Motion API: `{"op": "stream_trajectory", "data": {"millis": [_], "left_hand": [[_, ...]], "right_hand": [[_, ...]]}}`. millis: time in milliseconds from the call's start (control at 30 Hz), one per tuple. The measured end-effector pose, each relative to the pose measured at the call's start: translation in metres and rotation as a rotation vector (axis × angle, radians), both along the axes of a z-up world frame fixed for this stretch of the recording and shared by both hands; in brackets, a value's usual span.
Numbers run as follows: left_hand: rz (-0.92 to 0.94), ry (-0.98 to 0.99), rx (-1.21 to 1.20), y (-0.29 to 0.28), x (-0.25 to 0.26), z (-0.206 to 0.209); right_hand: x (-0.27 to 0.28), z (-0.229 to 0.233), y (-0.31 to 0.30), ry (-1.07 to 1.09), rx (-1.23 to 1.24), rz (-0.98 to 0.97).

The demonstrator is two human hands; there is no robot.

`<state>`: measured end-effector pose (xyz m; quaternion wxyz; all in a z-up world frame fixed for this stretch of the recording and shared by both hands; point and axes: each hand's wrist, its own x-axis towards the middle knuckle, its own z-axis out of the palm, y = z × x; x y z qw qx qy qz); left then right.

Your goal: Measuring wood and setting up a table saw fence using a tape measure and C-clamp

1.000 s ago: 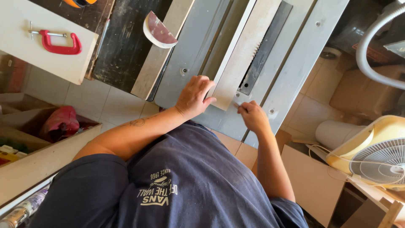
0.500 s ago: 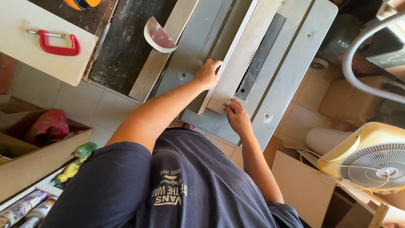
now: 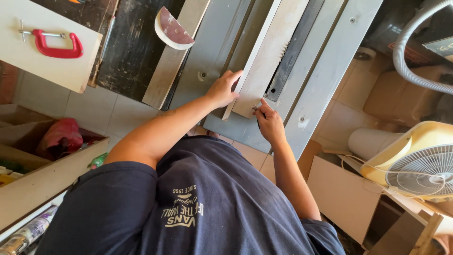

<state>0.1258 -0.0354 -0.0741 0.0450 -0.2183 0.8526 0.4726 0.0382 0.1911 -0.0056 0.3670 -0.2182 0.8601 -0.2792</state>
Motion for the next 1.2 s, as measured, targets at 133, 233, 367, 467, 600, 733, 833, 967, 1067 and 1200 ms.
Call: {"op": "stream_trajectory", "data": {"millis": [133, 233, 367, 467, 600, 733, 833, 967, 1067, 1200], "left_hand": [[0.020, 0.001, 0.014, -0.001, -0.006, 0.008], [0.024, -0.016, 0.027, -0.001, -0.010, 0.007], [0.038, -0.014, 0.026, 0.000, -0.012, 0.012], [0.037, -0.024, 0.014, 0.000, -0.011, 0.019], [0.020, -0.059, -0.007, 0.003, -0.008, 0.027], [0.032, -0.064, -0.017, 0.001, -0.009, 0.025], [0.019, -0.071, -0.022, 0.001, -0.008, 0.017], [0.010, -0.069, -0.034, 0.002, -0.007, 0.024], [0.007, -0.074, -0.038, 0.000, -0.007, 0.026], [0.014, -0.069, -0.049, -0.002, -0.005, 0.023]], "right_hand": [[-0.005, -0.003, -0.002, 0.028, 0.011, -0.006], [-0.007, -0.008, -0.003, 0.047, 0.016, -0.016], [-0.006, -0.007, -0.003, 0.062, 0.005, -0.016], [-0.006, 0.001, -0.008, 0.063, -0.026, -0.024], [-0.008, 0.007, -0.015, 0.025, -0.064, -0.072], [-0.016, 0.005, -0.019, -0.020, -0.074, -0.091], [-0.015, 0.011, -0.020, -0.012, -0.061, -0.087], [-0.011, 0.018, -0.019, -0.029, -0.068, -0.091], [-0.012, 0.011, -0.018, -0.017, -0.091, -0.079], [-0.012, 0.006, -0.018, -0.001, -0.109, -0.046]]}}
